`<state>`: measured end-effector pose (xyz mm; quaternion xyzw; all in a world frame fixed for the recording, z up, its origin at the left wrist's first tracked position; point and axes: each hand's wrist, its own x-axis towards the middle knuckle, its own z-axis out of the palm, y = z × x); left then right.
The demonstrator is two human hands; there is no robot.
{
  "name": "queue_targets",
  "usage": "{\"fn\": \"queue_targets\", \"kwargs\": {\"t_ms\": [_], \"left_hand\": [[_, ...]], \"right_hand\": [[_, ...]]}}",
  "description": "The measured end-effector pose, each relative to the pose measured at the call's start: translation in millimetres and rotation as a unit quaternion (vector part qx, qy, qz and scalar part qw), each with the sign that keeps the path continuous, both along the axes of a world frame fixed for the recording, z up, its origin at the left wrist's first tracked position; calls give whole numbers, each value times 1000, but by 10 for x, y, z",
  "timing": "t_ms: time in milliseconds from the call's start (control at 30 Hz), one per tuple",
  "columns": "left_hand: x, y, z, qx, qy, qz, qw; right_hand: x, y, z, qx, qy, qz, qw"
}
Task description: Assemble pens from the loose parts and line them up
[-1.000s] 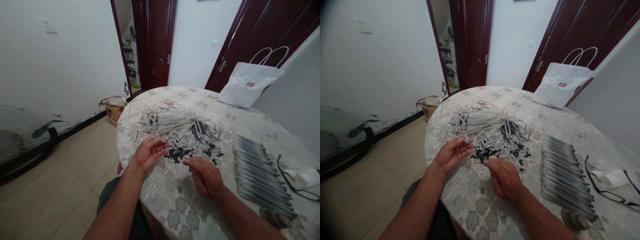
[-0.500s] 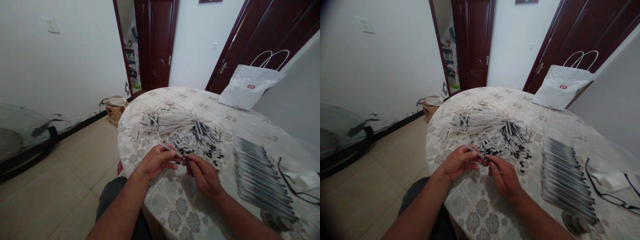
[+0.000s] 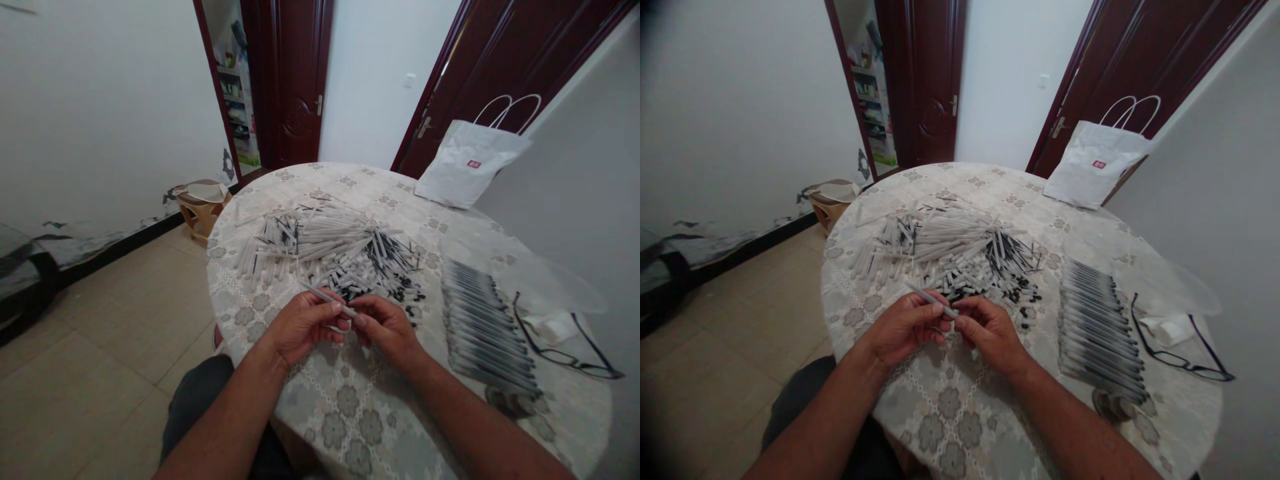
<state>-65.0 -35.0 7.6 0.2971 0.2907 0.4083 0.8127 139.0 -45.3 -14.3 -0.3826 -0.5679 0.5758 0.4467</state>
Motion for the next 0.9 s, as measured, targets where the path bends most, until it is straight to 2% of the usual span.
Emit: {"fn": "queue_targets", "kwargs": {"t_ms": [100,167,233,267,333,400,533,667,733,800,900], "left_hand": [[-16,14,17,-2,-12,41,999],[-45,46,27,-10,-26,96,995],[-81,91,30,-21,-37,158,986],[-98,115,28,-27,-41,187,981],[-123,157,17,-37,-44,231,971],[-132,184,3,-43,-39,253,966],[-122,187,-14,-47,-24,255,965],[-116,165,-14,-44,-12,237,971],[-117,157,-17,-40,-6,226,973],[-114,150,-27,-33,3,213,977],[-96,138,-49,-14,19,183,983]], "right_hand": [[45,46,13,24,-37,-48,998],[119,92,42,87,-119,-120,982],[201,144,75,186,-238,-175,937],[233,168,86,236,-293,-179,909],[262,198,89,309,-372,-152,862],[234,200,66,336,-425,-103,834],[68,142,7,331,-508,-10,795],[-71,99,-3,317,-567,3,761],[-97,97,2,307,-581,-1,754],[-100,102,6,304,-567,-8,765],[-82,105,9,304,-478,-55,822]]}}
